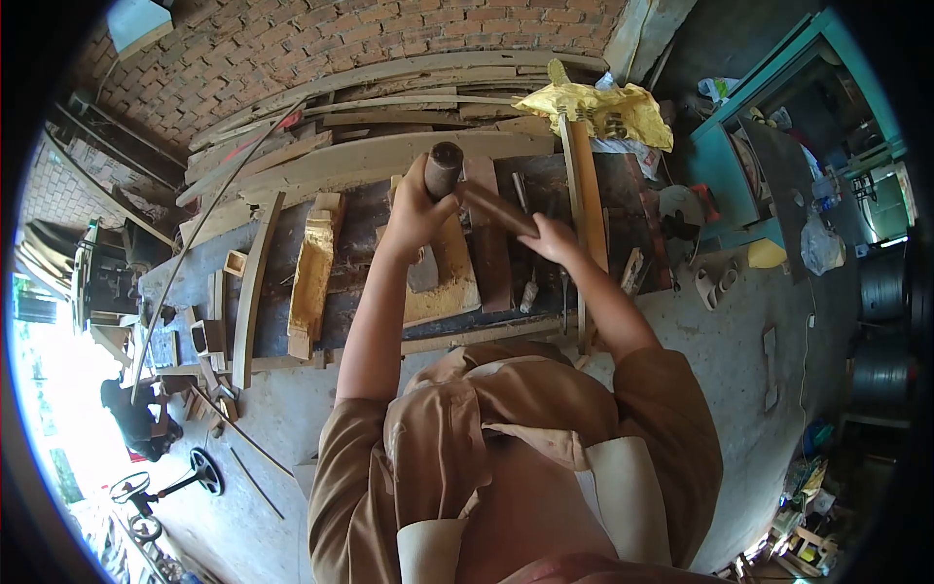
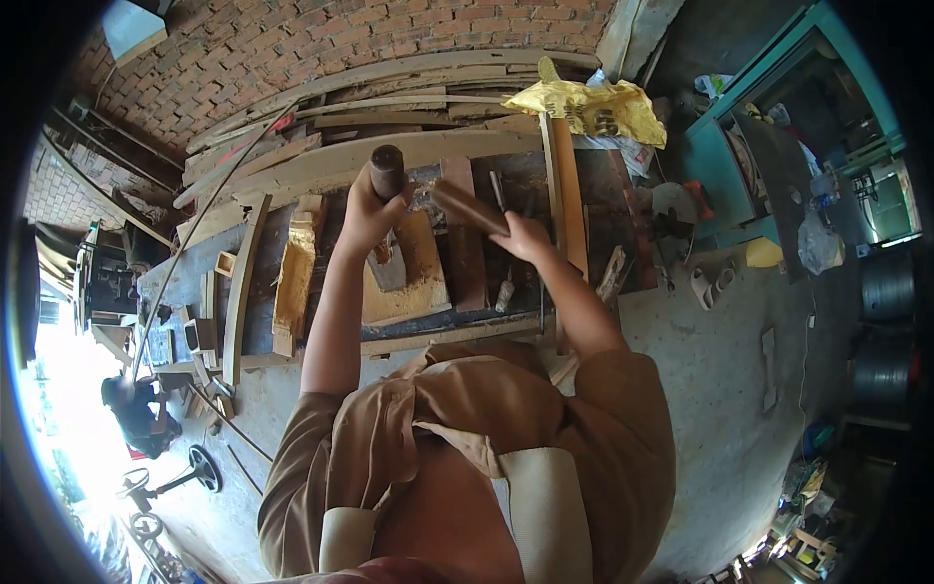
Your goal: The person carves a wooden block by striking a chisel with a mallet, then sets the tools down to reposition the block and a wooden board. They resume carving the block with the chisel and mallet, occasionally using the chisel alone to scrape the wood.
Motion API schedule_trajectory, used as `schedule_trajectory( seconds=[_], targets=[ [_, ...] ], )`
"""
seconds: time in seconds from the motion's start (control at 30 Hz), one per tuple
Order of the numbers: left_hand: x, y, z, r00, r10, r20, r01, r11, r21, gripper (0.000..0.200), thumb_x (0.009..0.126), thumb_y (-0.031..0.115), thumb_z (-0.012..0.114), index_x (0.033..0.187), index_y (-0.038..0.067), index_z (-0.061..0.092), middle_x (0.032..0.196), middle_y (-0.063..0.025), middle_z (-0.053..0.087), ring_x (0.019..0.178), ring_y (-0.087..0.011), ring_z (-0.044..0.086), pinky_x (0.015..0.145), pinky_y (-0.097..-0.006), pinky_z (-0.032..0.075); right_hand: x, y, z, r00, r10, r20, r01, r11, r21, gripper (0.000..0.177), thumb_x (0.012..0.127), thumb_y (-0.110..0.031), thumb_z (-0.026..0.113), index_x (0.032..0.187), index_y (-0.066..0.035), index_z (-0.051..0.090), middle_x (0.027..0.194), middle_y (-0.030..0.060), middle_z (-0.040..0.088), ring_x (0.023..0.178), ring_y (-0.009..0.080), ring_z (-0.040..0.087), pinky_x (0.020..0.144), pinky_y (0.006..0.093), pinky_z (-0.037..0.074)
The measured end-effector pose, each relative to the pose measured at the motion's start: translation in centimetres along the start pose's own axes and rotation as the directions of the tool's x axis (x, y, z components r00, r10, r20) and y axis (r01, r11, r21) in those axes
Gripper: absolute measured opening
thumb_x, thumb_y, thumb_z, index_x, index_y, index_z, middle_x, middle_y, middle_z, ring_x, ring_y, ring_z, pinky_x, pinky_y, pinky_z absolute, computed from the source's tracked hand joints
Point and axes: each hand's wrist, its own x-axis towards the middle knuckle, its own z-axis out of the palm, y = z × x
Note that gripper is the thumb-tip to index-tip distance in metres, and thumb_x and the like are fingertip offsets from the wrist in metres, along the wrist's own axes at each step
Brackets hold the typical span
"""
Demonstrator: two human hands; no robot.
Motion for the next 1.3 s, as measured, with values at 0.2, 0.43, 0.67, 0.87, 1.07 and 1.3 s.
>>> schedule_trajectory(
  seconds=[0.2, 0.43, 0.67, 0.87, 1.07, 1.3],
  targets=[
    [-0.2, 0.8, 0.5, 0.997, 0.082, -0.006, -0.082, 0.996, 0.021, 0.031, 0.071, 0.013, 0.065, 0.094, -0.001, 0.048, 0.076, -0.0145, 0.054, 0.068, -0.0179, 0.049, 0.066, -0.0302, 0.043, -2.9, -2.2, -10.4, 0.905, -0.094, -0.414, 0.321, 0.791, 0.521, 0.068, 0.063, -0.032, 0.077, 0.112, 0.003, 0.047, 0.104, 0.0202, 0.057, 0.103, 0.0287, 0.054, 0.085, 0.0351, 0.042],
    [-0.2, 0.4, 0.6, 0.997, 0.081, -0.008, -0.081, 0.997, 0.013, 0.029, 0.071, 0.013, 0.065, 0.091, -0.001, 0.048, 0.074, -0.0143, 0.054, 0.066, -0.0189, 0.047, 0.064, -0.0301, 0.042, -8.5, -7.2, -19.2, 0.847, -0.309, -0.432, 0.35, 0.937, 0.017, 0.045, 0.06, -0.02, 0.074, 0.096, -0.002, 0.055, 0.081, 0.0108, 0.061, 0.076, 0.0234, 0.06, 0.072, 0.0325, 0.047],
    [-0.1, 0.6, 0.3, 0.997, 0.076, 0.005, -0.076, 0.997, 0.017, 0.028, 0.071, 0.013, 0.064, 0.09, 0.0, 0.048, 0.072, -0.0137, 0.052, 0.065, -0.0187, 0.046, 0.064, -0.0301, 0.042, -8.4, -7.0, -18.5, 0.707, -0.186, -0.682, 0.501, 0.813, 0.297, 0.047, 0.057, -0.018, 0.072, 0.098, -0.004, 0.054, 0.079, 0.0157, 0.061, 0.077, 0.0319, 0.06, 0.071, 0.0361, 0.047],
    [0.0, -0.1, 0.4, 0.993, 0.12, 0.02, -0.121, 0.992, 0.025, 0.029, 0.071, 0.014, 0.066, 0.089, 0.0, 0.047, 0.072, -0.0134, 0.053, 0.065, -0.0196, 0.047, 0.063, -0.0306, 0.042, -8.8, -7.2, -19.3, 0.826, -0.198, -0.528, 0.326, 0.931, 0.161, 0.04, 0.063, -0.013, 0.071, 0.098, -0.002, 0.053, 0.085, 0.0114, 0.06, 0.084, 0.0179, 0.057, 0.074, 0.0309, 0.045],
    [0.0, 0.2, 0.1, 0.996, 0.077, 0.048, -0.078, 0.997, 0.014, 0.03, 0.071, 0.015, 0.067, 0.09, 0.0, 0.047, 0.073, -0.0131, 0.053, 0.066, -0.0197, 0.048, 0.064, -0.0315, 0.042, -7.6, -6.2, -16.2, 0.694, -0.159, -0.702, 0.448, 0.858, 0.249, 0.039, 0.064, -0.016, 0.072, 0.097, -0.002, 0.055, 0.084, 0.0071, 0.061, 0.078, 0.0163, 0.059, 0.071, 0.0305, 0.047],
    [0.0, -0.2, 0.3, 0.993, 0.109, 0.037, -0.11, 0.993, 0.051, 0.031, 0.071, 0.015, 0.067, 0.089, 0.0, 0.047, 0.071, -0.0123, 0.052, 0.064, -0.0188, 0.047, 0.062, -0.0311, 0.042, -7.4, -5.0, -17.0, 0.701, -0.068, -0.71, 0.473, 0.789, 0.392, 0.035, 0.064, -0.013, 0.073, 0.092, -0.002, 0.054, 0.084, 0.0071, 0.061, 0.077, 0.0141, 0.057, 0.07, 0.0291, 0.046]
  ],
)
